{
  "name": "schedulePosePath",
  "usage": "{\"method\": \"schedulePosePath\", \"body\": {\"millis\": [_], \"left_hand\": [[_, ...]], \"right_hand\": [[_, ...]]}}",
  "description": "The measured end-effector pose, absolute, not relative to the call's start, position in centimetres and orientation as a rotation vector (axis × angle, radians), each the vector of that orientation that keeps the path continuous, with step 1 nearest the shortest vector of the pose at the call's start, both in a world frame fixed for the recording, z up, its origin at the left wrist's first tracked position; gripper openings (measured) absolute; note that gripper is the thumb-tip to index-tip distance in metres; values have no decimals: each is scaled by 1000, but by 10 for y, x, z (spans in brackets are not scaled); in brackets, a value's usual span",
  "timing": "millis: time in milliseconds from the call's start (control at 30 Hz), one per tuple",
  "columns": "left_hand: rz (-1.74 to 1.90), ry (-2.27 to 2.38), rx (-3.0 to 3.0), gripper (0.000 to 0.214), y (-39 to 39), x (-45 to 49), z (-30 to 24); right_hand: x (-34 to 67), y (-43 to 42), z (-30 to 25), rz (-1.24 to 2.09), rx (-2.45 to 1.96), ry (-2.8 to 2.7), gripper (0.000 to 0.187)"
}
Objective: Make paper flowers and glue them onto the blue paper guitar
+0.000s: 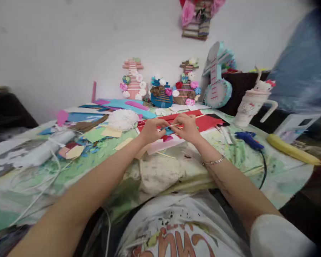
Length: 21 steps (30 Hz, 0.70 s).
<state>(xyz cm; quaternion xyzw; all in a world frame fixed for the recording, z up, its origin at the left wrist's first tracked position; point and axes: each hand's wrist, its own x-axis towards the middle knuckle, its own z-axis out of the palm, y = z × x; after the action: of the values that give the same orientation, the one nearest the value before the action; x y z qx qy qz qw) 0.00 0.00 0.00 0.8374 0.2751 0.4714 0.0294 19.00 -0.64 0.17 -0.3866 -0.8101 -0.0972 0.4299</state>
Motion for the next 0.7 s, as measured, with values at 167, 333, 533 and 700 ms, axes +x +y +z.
{"method": "schedulePosePath", "body": {"millis": [167,333,533,700], "left_hand": [[1429,886,2514,19,-1,0,0],[1429,909,2478,12,-1,0,0],[1438,864,2463,9,1,0,-1],[1428,912,2468,7,0,1,0]], "right_hand": [[189,-9,4,-264,-987,-2035,17],[190,-9,4,-252,-955,-2028,13],[189,-11,4,-232,-945,-2025,13],[190,-9,3,-249,-967,-2044,14]]}}
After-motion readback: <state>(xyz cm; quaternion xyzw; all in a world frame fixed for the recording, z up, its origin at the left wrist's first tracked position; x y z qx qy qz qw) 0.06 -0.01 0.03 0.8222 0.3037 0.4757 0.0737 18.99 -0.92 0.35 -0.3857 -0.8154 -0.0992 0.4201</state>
